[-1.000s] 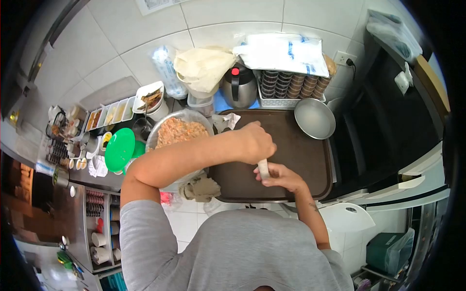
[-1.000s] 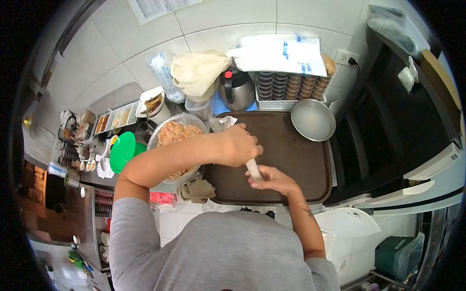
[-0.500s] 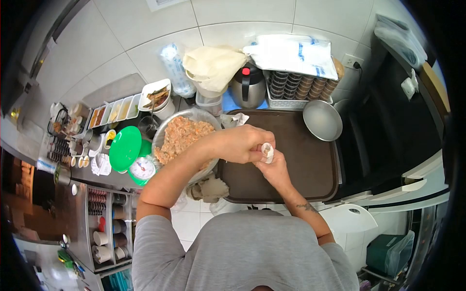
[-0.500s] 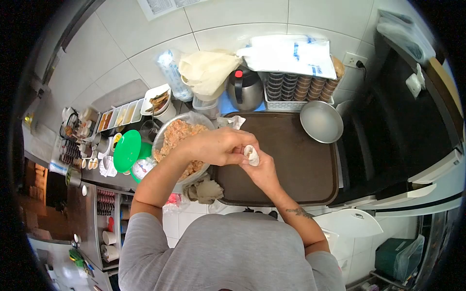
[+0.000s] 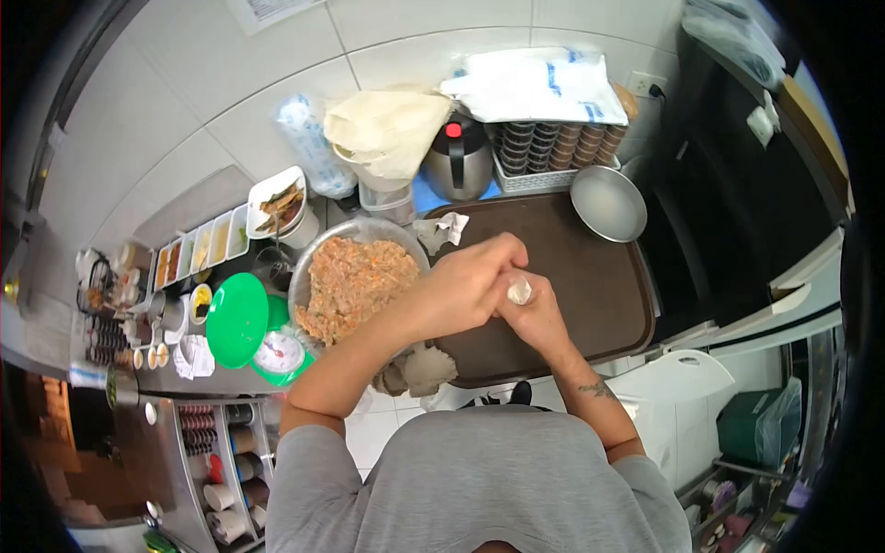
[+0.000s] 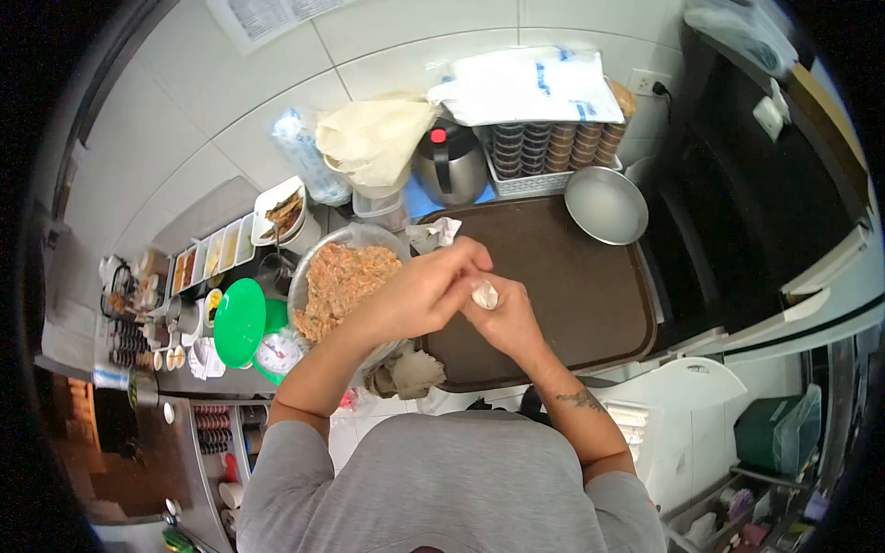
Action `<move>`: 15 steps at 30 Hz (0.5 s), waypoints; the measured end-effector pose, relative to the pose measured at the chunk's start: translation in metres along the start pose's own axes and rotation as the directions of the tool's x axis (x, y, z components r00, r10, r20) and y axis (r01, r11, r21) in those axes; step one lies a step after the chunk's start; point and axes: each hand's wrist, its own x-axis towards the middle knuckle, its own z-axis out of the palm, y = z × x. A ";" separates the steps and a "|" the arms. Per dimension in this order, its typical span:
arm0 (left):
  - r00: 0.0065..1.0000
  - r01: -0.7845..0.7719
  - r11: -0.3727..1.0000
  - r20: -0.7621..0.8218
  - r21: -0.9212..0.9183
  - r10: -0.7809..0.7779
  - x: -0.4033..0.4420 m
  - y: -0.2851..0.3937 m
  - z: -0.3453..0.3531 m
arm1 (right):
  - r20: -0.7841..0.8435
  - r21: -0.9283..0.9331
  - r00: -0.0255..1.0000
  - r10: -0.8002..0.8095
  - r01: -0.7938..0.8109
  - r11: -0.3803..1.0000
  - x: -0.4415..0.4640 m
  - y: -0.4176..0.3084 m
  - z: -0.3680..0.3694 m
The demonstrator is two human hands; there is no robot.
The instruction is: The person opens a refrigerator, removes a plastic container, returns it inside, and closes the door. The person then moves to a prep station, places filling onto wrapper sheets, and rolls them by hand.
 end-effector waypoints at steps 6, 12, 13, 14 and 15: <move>0.923 -0.301 0.886 -0.126 0.354 0.364 -0.021 -0.006 0.017 | -0.060 0.015 0.997 -0.053 0.054 0.998 -0.007 -0.005 -0.013; 0.924 -0.286 0.815 -0.081 0.505 0.374 -0.011 0.006 0.043 | -0.034 -0.023 0.987 -0.159 0.158 0.987 -0.014 -0.005 -0.031; 0.925 -0.323 0.866 -0.066 0.381 0.374 -0.004 0.007 0.044 | -0.053 0.024 0.989 -0.139 0.141 0.990 -0.020 -0.009 -0.033; 0.925 -0.352 0.902 -0.052 0.250 0.376 0.007 0.006 0.044 | -0.071 0.070 0.990 -0.120 0.125 0.990 -0.026 -0.018 -0.032; 0.925 -0.372 0.921 -0.040 0.115 0.379 0.020 0.005 0.044 | -0.085 0.114 0.991 -0.100 0.109 0.987 -0.031 -0.023 -0.035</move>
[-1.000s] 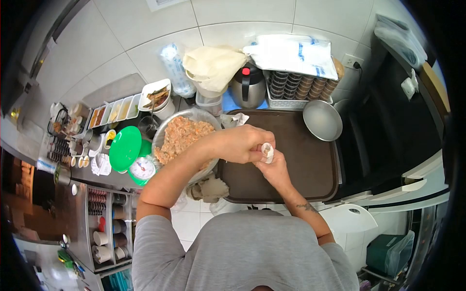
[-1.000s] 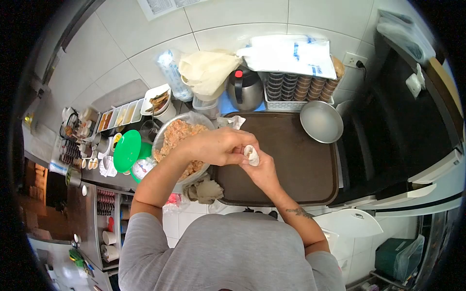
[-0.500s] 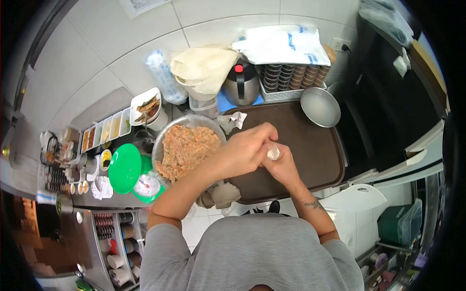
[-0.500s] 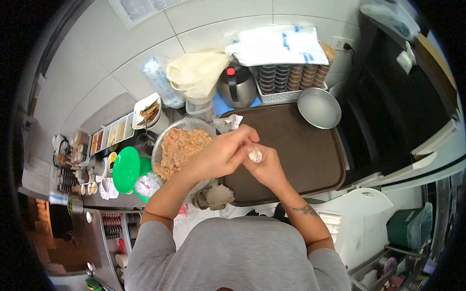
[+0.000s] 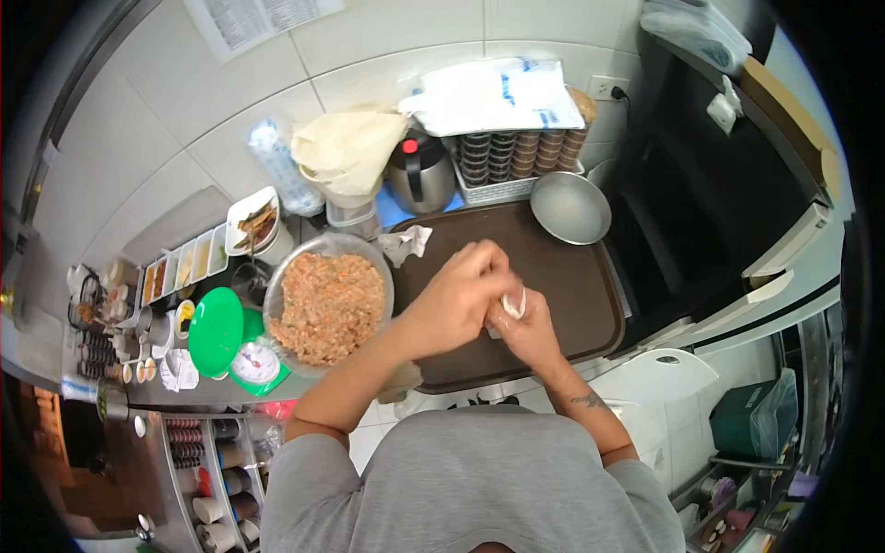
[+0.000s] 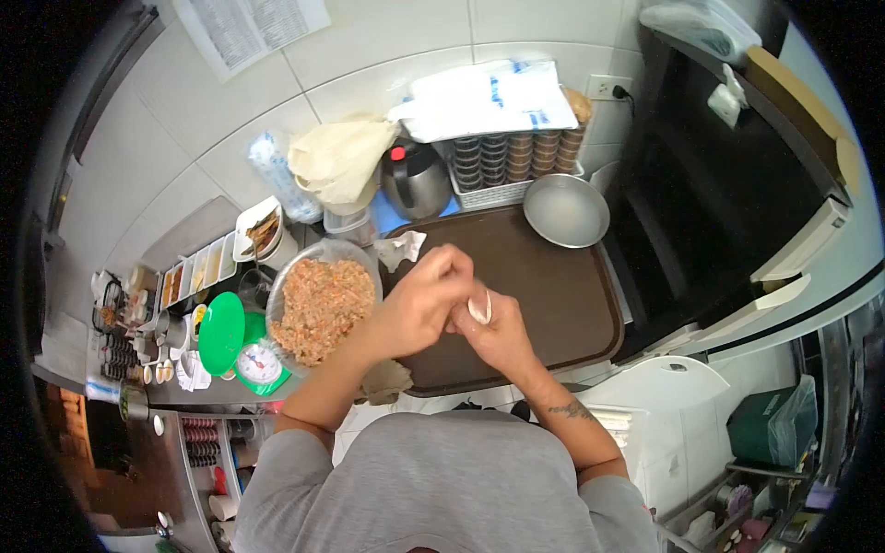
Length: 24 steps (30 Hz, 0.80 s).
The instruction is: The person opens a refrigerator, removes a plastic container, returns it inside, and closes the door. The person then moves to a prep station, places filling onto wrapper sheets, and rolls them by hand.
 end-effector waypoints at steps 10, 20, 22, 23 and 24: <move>0.852 -0.072 0.763 0.437 0.642 -0.287 0.120 -0.143 0.139 | -0.171 0.098 0.967 0.191 -0.176 0.980 0.010 0.014 -0.059; 0.965 0.199 0.951 -0.121 -0.238 -0.232 0.106 -0.105 0.071 | -0.190 0.205 0.948 0.255 -0.215 0.955 0.040 0.021 -0.076; 0.977 0.116 0.984 -0.164 -0.133 -0.138 0.077 -0.076 0.056 | -0.161 0.209 0.949 0.271 -0.236 0.949 0.044 0.022 -0.072; 0.979 0.088 0.995 -0.178 -0.047 -0.095 0.061 -0.062 0.054 | -0.149 0.192 0.954 0.262 -0.232 0.954 0.045 0.023 -0.068; 0.981 0.061 0.997 -0.188 0.040 -0.052 0.047 -0.053 0.052 | -0.136 0.176 0.958 0.251 -0.226 0.958 0.047 0.025 -0.065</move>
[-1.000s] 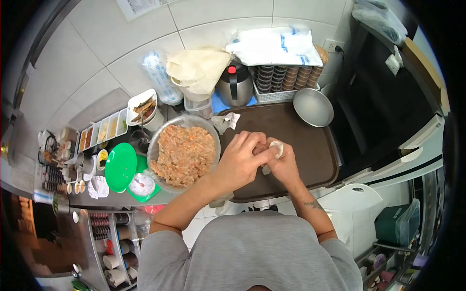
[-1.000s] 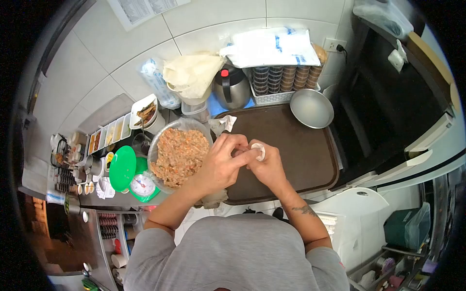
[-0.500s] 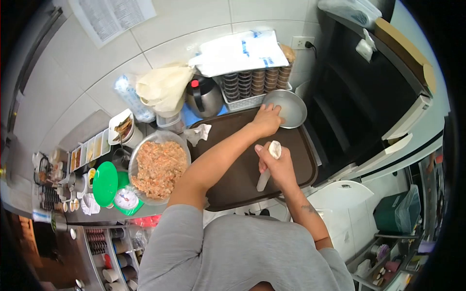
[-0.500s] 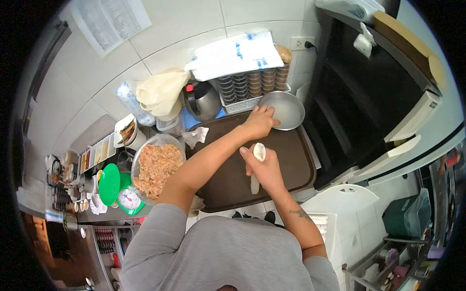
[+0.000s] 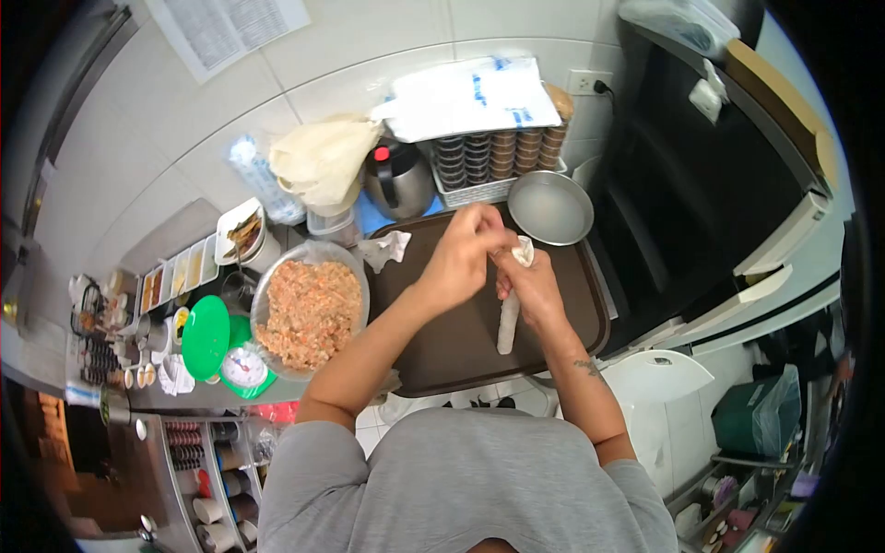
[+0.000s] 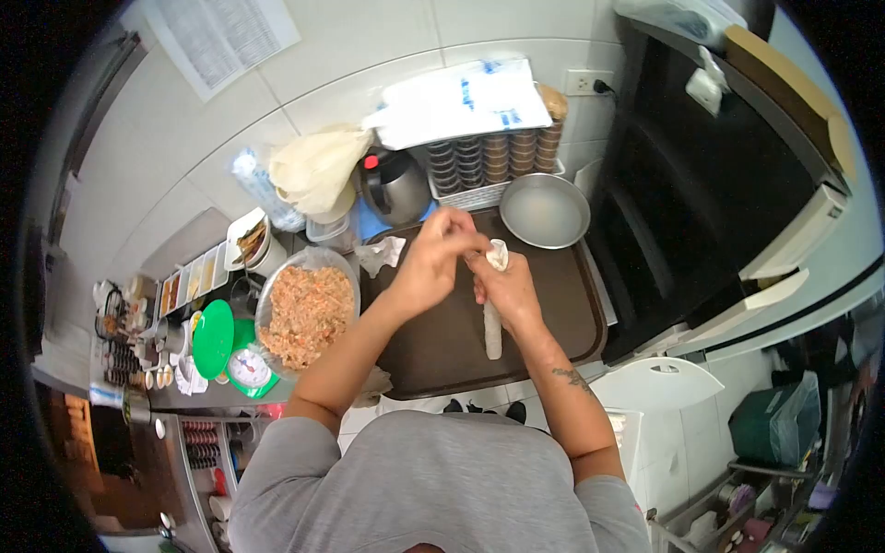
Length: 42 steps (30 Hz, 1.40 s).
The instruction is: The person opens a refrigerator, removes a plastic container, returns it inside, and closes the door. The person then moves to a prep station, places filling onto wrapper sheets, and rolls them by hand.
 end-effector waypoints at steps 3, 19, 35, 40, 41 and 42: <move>0.991 -0.128 0.942 0.010 0.311 0.132 -0.025 0.014 -0.006 | 0.075 -0.064 0.996 -0.041 0.046 0.997 0.000 -0.001 0.016; 0.987 0.156 0.987 -0.033 -0.045 -0.158 -0.082 0.032 -0.070 | 0.486 0.122 0.872 -0.054 -0.007 0.992 -0.017 0.004 0.068; 0.803 0.004 0.987 0.588 0.162 -0.100 -0.025 0.049 -0.112 | 0.608 -0.173 0.774 0.177 -0.089 0.981 -0.023 0.002 0.078; 0.852 -0.072 0.974 0.521 0.216 -0.053 -0.025 0.042 -0.093 | 0.511 -0.169 0.841 0.176 -0.103 0.980 -0.018 0.003 0.070; 0.854 -0.057 0.976 0.516 0.210 -0.062 -0.024 0.041 -0.091 | 0.498 -0.156 0.851 0.164 -0.099 0.983 -0.016 0.007 0.067; 0.857 -0.041 0.978 0.511 0.203 -0.070 -0.024 0.040 -0.088 | 0.484 -0.143 0.862 0.154 -0.096 0.985 -0.013 0.015 0.063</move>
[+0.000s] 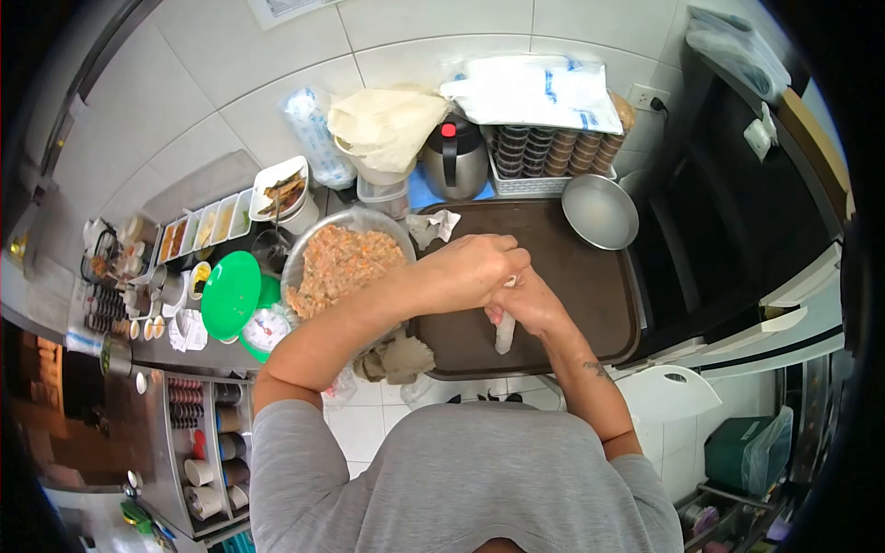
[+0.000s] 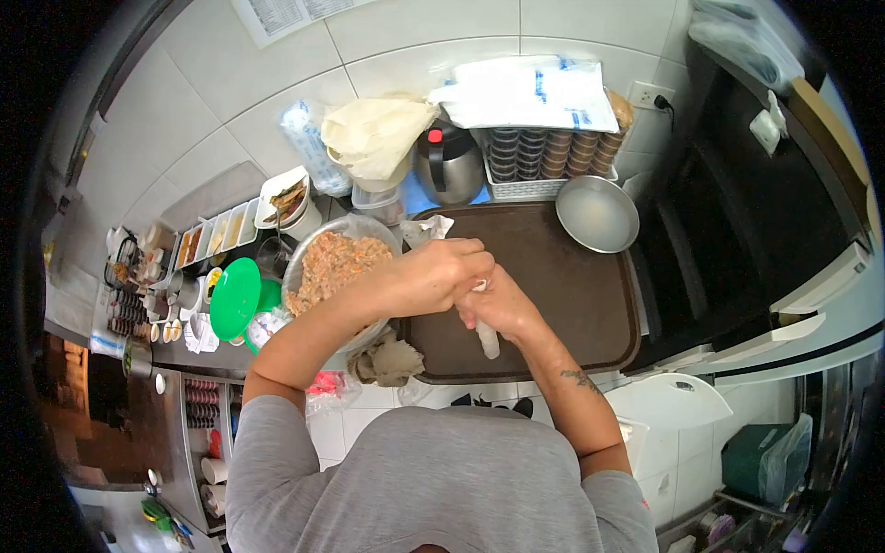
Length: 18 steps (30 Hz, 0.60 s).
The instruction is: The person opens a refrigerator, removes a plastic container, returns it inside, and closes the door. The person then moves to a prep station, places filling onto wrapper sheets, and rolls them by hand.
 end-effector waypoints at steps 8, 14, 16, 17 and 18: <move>0.970 0.041 0.973 -0.225 -0.226 -0.093 -0.004 -0.011 0.025 | -0.106 0.099 0.994 0.016 -0.006 0.995 -0.002 -0.004 -0.016; 0.938 -0.025 0.984 -0.344 -0.176 -0.038 0.002 -0.011 0.043 | -0.137 -0.012 0.989 -0.059 0.058 0.998 -0.006 -0.007 -0.022; 0.932 -0.050 0.998 -0.362 -0.040 0.033 0.007 -0.006 0.046 | -0.160 -0.046 0.985 -0.065 0.058 0.997 -0.007 -0.008 -0.025; 0.937 -0.039 0.999 -0.347 0.015 0.042 0.010 -0.002 0.045 | -0.178 -0.036 0.982 -0.055 0.050 0.998 -0.007 -0.008 -0.027; 0.942 -0.031 0.997 -0.331 0.070 0.053 0.013 0.001 0.044 | -0.198 -0.027 0.979 -0.047 0.043 0.999 -0.005 -0.007 -0.030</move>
